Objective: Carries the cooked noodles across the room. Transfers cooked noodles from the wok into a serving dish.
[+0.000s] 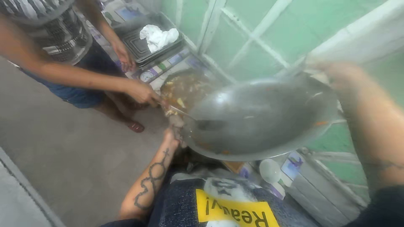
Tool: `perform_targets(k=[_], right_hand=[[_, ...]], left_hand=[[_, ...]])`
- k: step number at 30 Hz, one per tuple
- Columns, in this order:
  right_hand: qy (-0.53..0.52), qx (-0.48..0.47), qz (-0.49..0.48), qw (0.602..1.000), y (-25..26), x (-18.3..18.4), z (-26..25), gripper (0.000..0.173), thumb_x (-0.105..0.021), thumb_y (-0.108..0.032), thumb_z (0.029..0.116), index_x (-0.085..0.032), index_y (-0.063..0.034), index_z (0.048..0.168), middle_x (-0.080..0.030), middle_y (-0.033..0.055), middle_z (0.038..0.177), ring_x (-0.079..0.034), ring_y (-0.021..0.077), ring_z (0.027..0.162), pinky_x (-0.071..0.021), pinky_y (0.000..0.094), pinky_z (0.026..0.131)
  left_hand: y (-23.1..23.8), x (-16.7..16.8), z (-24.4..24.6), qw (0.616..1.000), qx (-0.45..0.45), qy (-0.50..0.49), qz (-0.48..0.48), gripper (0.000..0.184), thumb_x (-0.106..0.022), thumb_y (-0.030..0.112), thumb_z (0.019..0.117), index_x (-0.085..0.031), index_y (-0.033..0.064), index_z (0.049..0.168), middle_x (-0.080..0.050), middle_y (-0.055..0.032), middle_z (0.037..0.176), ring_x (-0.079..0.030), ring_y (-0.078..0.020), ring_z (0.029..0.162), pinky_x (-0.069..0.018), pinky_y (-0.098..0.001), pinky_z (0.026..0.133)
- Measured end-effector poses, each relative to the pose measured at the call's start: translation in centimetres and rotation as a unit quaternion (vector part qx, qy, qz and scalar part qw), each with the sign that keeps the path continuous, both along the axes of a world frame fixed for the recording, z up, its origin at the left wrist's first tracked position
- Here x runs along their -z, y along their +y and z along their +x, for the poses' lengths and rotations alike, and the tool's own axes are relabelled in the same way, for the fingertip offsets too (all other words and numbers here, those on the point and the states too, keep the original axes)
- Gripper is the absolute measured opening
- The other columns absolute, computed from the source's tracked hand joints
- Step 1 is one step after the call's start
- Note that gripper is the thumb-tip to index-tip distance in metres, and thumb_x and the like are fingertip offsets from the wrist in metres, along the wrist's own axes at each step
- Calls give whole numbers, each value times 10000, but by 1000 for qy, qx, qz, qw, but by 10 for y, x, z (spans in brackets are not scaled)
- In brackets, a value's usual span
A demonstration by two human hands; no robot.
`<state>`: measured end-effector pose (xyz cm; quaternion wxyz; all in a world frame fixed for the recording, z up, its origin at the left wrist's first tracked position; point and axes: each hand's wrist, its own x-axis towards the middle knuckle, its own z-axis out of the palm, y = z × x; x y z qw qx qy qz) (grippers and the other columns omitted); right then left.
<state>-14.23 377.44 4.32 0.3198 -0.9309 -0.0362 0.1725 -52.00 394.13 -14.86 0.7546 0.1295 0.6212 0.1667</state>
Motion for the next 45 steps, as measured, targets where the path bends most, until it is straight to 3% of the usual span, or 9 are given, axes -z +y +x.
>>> perform_targets(k=[4,10,14,20,28,33,39,44,45], right_hand=[[15,34,-5,999,2,-4,-11,522,-611,-362,1027,-509,-36,1422,-583,131,1312,-578,173,1088,-486,403,948],[2,41,16,999,4,1,-14,500,-634,-320,1019,-519,-22,1404,-593,105,1275,-582,130,1046,-492,340,924],[-5,42,9,999,3,5,-9,548,-641,-357,1008,-518,-3,1407,-590,147,1319,-590,198,1123,-489,420,977],[-10,50,-2,999,1,2,-17,558,-658,-349,996,-511,-1,1406,-587,142,1306,-587,181,1093,-492,408,955],[-1,64,7,998,-10,9,-22,554,-633,-322,1016,-477,-21,1454,-569,145,1364,-577,192,1161,-480,416,998],[-18,69,18,997,-7,5,-28,591,-660,-297,1004,-455,-12,1479,-553,159,1408,-565,206,1212,-466,417,1034],[-15,75,6,997,-7,3,-24,619,-685,-321,978,-467,-19,1473,-567,160,1388,-574,220,1199,-478,443,1017],[-3,77,15,997,-6,-1,-35,462,-626,-275,1009,-503,-73,1406,-592,74,1217,-584,114,995,-508,338,869],[-2,73,18,997,-7,-1,-35,468,-624,-264,1012,-501,-59,1414,-593,90,1239,-581,127,1012,-502,350,886]], left_hand=[[1,-2,-2,1000,-2,3,2,278,-379,267,1112,-506,95,935,-484,-26,665,-478,-101,508,-431,-237,451],[4,-3,-8,1000,-1,11,6,241,-374,256,1113,-520,86,1022,-498,-45,754,-513,-133,601,-463,-279,530],[6,1,-10,1000,-14,-4,13,266,-361,246,1110,-514,90,958,-500,-34,684,-501,-110,530,-442,-243,467],[6,-5,-11,1000,6,10,4,258,-378,280,1117,-534,76,1142,-521,-68,849,-539,-155,696,-483,-307,607],[4,-1,-12,999,30,22,1,272,-373,288,1118,-536,71,1130,-527,-67,861,-548,-155,716,-491,-318,620],[8,1,-11,999,24,18,17,265,-385,289,1113,-541,80,1069,-522,-52,780,-532,-136,618,-473,-280,538],[10,-2,-11,1000,24,2,7,259,-378,284,1115,-536,80,1144,-522,-64,850,-537,-148,688,-482,-299,599],[10,4,-9,999,41,-3,-2,259,-373,282,1118,-521,95,1020,-488,-32,725,-479,-110,545,-413,-238,471],[9,4,-10,999,41,-3,-3,256,-372,278,1117,-518,97,1012,-489,-31,719,-479,-109,543,-411,-238,469]])
